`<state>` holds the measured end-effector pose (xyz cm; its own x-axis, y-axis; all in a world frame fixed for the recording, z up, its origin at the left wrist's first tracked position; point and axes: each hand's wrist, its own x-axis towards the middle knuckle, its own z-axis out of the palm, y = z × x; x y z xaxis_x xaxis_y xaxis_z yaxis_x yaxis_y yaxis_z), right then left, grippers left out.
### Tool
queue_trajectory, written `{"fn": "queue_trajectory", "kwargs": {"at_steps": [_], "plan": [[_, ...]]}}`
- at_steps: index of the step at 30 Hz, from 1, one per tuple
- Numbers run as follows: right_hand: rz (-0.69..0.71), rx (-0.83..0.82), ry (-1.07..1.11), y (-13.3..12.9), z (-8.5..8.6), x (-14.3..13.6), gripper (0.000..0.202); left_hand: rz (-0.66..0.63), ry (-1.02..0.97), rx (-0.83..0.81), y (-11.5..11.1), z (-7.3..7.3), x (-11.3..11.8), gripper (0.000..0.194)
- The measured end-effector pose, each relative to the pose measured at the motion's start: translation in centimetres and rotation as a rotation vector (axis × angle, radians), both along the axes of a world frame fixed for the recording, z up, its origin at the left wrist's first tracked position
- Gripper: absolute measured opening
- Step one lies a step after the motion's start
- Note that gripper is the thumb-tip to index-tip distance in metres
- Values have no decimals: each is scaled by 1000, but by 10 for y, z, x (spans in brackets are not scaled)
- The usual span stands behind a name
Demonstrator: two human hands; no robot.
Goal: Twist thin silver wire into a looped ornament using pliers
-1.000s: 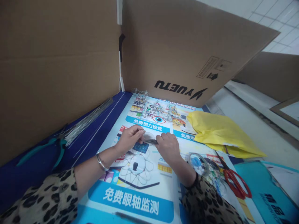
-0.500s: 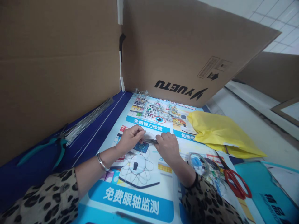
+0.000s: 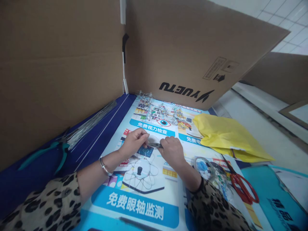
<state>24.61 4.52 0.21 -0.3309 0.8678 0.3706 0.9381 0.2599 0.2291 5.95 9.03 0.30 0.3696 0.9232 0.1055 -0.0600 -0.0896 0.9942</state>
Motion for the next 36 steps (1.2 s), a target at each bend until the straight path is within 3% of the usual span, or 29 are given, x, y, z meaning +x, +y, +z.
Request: {"fn": "queue_trajectory", "kwargs": {"at_steps": [11, 23, 36], "plan": [[-3, -50, -3, -2, 1, -3, 13, 29, 89, 145, -1, 0, -1, 18], [50, -26, -15, 0, -1, 1, 6, -26, -69, -153, -3, 9, 0, 24], [68, 40, 1, 3, -7, 2, 5, -94, -151, -183, -5, 12, -2, 24]]}}
